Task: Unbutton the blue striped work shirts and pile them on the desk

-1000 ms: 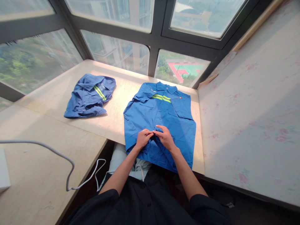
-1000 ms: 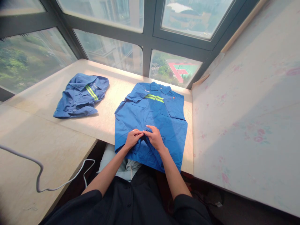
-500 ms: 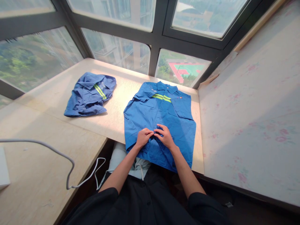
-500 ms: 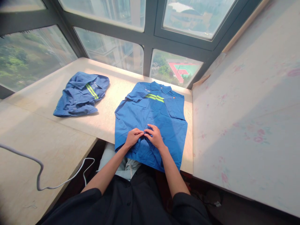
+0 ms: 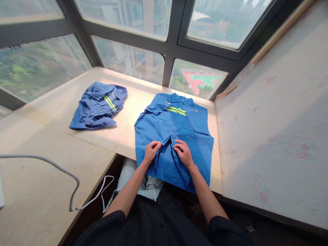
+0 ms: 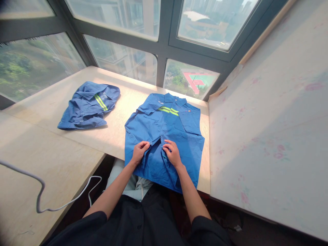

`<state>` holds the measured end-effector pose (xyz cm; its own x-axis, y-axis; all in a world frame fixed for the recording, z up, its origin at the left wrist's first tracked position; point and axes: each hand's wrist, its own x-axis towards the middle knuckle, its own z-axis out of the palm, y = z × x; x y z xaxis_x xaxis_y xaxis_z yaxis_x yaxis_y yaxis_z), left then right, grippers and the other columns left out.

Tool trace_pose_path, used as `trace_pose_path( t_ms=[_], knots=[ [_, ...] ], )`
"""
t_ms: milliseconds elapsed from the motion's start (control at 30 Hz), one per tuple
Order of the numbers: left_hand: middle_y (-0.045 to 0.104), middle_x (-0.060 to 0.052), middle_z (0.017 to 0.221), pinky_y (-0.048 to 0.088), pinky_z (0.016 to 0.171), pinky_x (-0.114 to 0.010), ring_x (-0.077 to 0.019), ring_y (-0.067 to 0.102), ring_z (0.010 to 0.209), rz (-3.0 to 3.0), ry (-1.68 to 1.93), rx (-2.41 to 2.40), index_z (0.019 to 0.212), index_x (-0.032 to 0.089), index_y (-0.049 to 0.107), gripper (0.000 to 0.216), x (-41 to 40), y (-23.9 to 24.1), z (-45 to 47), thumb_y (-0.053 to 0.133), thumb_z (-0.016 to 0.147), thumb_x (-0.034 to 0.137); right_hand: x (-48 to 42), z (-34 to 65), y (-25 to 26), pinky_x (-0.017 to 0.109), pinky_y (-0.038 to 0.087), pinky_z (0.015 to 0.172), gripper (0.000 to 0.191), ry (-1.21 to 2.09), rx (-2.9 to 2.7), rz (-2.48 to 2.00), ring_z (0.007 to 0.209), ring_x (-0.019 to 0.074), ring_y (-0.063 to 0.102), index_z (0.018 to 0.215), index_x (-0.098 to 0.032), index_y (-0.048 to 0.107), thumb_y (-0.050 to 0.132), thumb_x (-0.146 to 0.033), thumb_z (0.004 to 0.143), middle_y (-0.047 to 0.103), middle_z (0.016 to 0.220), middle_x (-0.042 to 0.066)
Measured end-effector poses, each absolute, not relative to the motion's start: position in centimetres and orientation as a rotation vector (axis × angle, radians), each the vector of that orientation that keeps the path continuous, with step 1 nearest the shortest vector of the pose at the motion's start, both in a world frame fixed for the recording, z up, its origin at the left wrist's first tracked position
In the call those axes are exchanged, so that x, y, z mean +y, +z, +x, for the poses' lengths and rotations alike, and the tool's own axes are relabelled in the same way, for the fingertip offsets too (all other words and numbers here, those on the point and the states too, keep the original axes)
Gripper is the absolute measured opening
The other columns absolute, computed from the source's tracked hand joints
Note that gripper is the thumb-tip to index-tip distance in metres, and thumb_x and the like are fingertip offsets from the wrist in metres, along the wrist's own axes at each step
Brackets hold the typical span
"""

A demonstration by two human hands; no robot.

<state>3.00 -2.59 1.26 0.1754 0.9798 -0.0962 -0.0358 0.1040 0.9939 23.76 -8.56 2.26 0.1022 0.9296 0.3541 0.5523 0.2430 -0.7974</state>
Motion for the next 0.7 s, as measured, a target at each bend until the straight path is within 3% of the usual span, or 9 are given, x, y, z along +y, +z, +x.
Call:
trace_pose_path(
  t_ms=[367, 567, 700],
  knots=[
    [0.059, -0.001, 0.066, 0.038, 0.063, -0.022, -0.0094, 0.047, 0.062, 0.823, 1.083, 1.084, 0.069, 0.012, 0.066, 0.036, -3.3, 2.2, 1.9, 0.079, 0.059, 0.045, -10.4, 29.5, 3.9, 0.044, 0.045, 0.099, 0.019, 0.302, -1.292, -1.598, 0.106, 0.0242, 0.061, 0.088, -0.021, 0.074, 0.065, -0.037, 0.086, 0.067, 0.111, 0.009],
    [0.050, 0.001, 0.060, 0.036, 0.060, -0.022, -0.0088, 0.042, 0.060, 1.021, 1.078, 1.222, 0.060, 0.013, 0.056, 0.035, -4.5, 3.8, 0.7, 0.072, 0.070, 0.042, -10.5, 30.0, 3.5, 0.048, 0.044, 0.098, 0.020, 0.316, -1.369, -1.769, 0.105, 0.0274, 0.060, 0.083, -0.020, 0.075, 0.061, -0.035, 0.083, 0.069, 0.108, 0.010],
    [0.060, -0.002, 0.071, 0.042, 0.065, -0.024, -0.0122, 0.052, 0.067, 1.257, 1.123, 1.297, 0.077, 0.014, 0.066, 0.027, -4.4, 5.7, 0.4, 0.061, 0.080, 0.041, -10.2, 29.3, 4.5, 0.048, 0.045, 0.099, 0.019, 0.260, -1.518, -1.804, 0.109, 0.0272, 0.059, 0.086, -0.019, 0.073, 0.055, -0.024, 0.083, 0.068, 0.113, 0.010]
  ],
)
